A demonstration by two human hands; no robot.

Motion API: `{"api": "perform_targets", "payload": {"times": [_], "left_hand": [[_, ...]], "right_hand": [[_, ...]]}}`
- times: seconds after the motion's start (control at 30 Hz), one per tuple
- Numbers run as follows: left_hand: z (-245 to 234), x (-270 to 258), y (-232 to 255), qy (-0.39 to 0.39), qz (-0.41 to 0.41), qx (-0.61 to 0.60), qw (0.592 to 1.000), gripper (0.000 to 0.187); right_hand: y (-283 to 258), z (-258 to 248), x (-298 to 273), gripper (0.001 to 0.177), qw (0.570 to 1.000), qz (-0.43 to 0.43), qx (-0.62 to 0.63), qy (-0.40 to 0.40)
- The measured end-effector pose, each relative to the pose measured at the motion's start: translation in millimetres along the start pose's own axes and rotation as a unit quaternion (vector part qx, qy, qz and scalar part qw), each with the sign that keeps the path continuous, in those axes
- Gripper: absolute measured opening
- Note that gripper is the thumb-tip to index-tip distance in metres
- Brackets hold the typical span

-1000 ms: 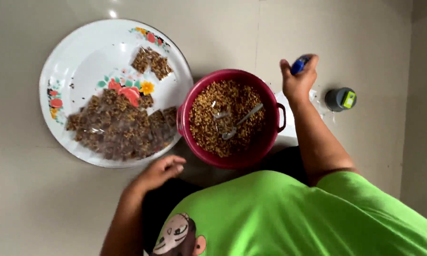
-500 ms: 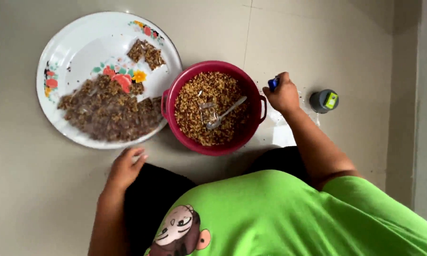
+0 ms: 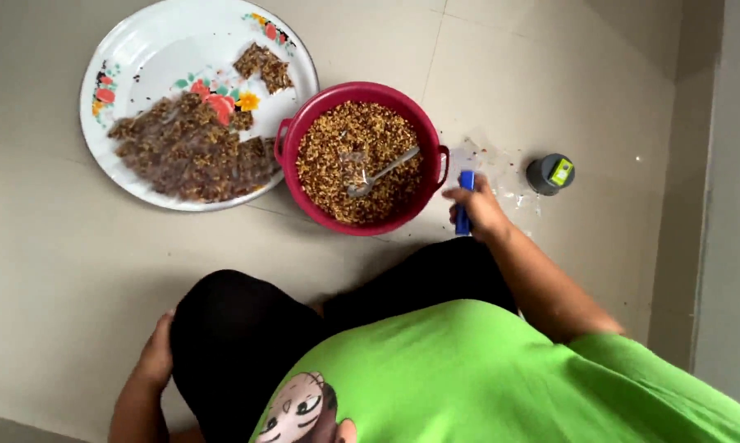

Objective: Manually filling small plastic bags with a snack mixture and sealing them using a stapler while sitting on the floor.

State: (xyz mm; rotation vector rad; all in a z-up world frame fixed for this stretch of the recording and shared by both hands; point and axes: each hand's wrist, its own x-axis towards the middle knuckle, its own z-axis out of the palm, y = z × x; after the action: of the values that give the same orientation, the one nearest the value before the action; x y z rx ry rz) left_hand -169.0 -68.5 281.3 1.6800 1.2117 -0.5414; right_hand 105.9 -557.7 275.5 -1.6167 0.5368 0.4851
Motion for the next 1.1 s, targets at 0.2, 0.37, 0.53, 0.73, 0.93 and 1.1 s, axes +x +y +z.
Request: {"api": "perform_targets", "payload": {"times": [0.2,0.37,0.53,0.73,0.93,1.1], "left_hand": [[35,80,70,0.017,0.262,0.037,0.964,0.046],[91,67,250,0.026,0.580,0.299,0.757,0.028],[60,17,349,0.011,0.677,0.330,0.657,0.026],[2,-29,322,-0.049,0.491,0.350,0.796,0.036],[40,33,179,-0.052,0.406,0.252,0.877,0.032],[72,12,108,0.002,0.431,0.235,0.871,0.029]], "right_hand": [[67,-38,-6,0.063,0.985,-0.167,0.021,-0.044],[64,-15,11,0.067,0.985,-0.143,-0.011,-0.100],[-90,56,48,0.088,0.895,-0.284,-0.311,-0.145],[-69,60,97,0.056,0.812,-0.459,-0.322,-0.161],[-2,74,125,0.032,0.720,-0.521,-0.445,-0.108],[17,83,151,0.019,0.616,-0.580,-0.531,-0.040]]}}
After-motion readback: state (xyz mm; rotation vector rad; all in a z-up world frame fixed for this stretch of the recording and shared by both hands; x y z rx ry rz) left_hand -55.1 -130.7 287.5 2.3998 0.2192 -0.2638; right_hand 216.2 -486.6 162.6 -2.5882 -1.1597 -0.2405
